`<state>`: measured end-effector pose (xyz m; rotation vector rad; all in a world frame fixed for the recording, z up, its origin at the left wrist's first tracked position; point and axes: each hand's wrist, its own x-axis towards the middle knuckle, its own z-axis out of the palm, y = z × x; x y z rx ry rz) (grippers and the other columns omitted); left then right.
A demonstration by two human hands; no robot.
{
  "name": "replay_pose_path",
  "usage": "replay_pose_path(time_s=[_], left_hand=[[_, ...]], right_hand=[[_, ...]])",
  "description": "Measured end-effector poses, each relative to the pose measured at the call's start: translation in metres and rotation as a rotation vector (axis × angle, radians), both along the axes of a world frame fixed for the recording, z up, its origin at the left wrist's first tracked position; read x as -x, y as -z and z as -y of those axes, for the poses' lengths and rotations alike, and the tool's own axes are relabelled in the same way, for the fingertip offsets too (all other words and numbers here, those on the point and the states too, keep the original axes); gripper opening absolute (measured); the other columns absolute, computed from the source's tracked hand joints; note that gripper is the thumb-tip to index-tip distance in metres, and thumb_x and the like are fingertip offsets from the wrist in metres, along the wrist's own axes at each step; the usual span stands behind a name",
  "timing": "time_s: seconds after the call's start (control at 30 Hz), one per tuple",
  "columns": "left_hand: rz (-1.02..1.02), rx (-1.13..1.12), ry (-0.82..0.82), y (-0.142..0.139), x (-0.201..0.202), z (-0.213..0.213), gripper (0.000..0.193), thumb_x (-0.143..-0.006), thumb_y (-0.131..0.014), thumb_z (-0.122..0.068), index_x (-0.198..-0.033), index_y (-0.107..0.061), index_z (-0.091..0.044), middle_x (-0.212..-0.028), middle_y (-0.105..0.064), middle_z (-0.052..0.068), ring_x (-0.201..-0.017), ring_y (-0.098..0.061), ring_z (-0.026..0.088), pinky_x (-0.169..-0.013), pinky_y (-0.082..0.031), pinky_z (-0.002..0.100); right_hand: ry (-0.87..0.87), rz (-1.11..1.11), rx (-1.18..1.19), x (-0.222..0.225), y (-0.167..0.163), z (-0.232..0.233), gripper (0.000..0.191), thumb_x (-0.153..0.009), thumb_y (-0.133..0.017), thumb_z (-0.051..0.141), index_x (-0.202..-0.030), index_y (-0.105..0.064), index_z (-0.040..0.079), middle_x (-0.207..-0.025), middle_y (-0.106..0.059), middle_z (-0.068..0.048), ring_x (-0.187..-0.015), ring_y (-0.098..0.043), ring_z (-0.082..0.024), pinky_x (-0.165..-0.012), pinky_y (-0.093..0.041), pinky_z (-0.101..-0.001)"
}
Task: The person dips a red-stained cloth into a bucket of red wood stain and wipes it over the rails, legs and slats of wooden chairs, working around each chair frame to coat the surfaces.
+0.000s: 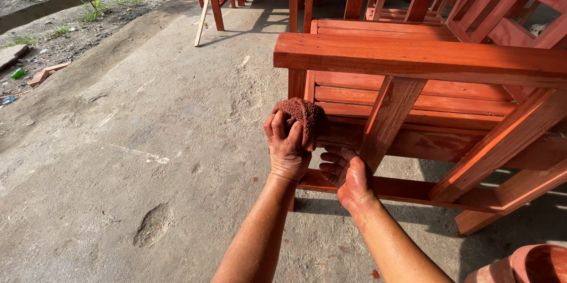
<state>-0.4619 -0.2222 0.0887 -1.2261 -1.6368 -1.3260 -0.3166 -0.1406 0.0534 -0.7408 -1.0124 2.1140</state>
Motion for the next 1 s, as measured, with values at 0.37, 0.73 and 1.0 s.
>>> replay_pose_path(time_s=[0.37, 0.73, 1.0], left_hand=[[0.121, 0.164, 0.057, 0.1, -0.005, 0.018, 0.057, -0.061, -0.082, -0.012, -0.115, -0.064, -0.014, -0.143, -0.042, 0.021, -0.13, -0.043, 0.048, -0.105, -0.044, 0.055], [0.397, 0.232, -0.002, 0.166, -0.026, 0.01, 0.056, -0.08, -0.076, -0.007, -0.133, -0.059, -0.015, -0.152, -0.034, 0.02, -0.134, -0.038, 0.044, -0.113, -0.039, 0.051], [0.522, 0.154, -0.039, 0.177, -0.043, 0.0, 0.069, -0.075, -0.069, 0.003, -0.14, -0.05, -0.013, -0.15, -0.032, 0.023, -0.134, -0.036, 0.045, -0.113, -0.036, 0.052]], right_hand=[[-0.008, 0.082, -0.014, -0.011, 0.023, -0.001, 0.043, -0.096, -0.048, 0.038, -0.117, -0.068, 0.006, -0.097, -0.073, -0.007, -0.082, -0.066, -0.019, -0.078, -0.052, -0.0377], [0.001, 0.175, -0.036, -0.028, 0.014, 0.004, 0.042, -0.098, -0.048, 0.036, -0.116, -0.068, 0.004, -0.097, -0.072, -0.007, -0.082, -0.066, -0.017, -0.078, -0.054, -0.0351], [-0.012, 0.221, -0.042, -0.036, 0.013, 0.013, 0.041, -0.099, -0.047, 0.035, -0.113, -0.069, 0.003, -0.096, -0.071, -0.008, -0.082, -0.066, -0.018, -0.076, -0.054, -0.0357]])
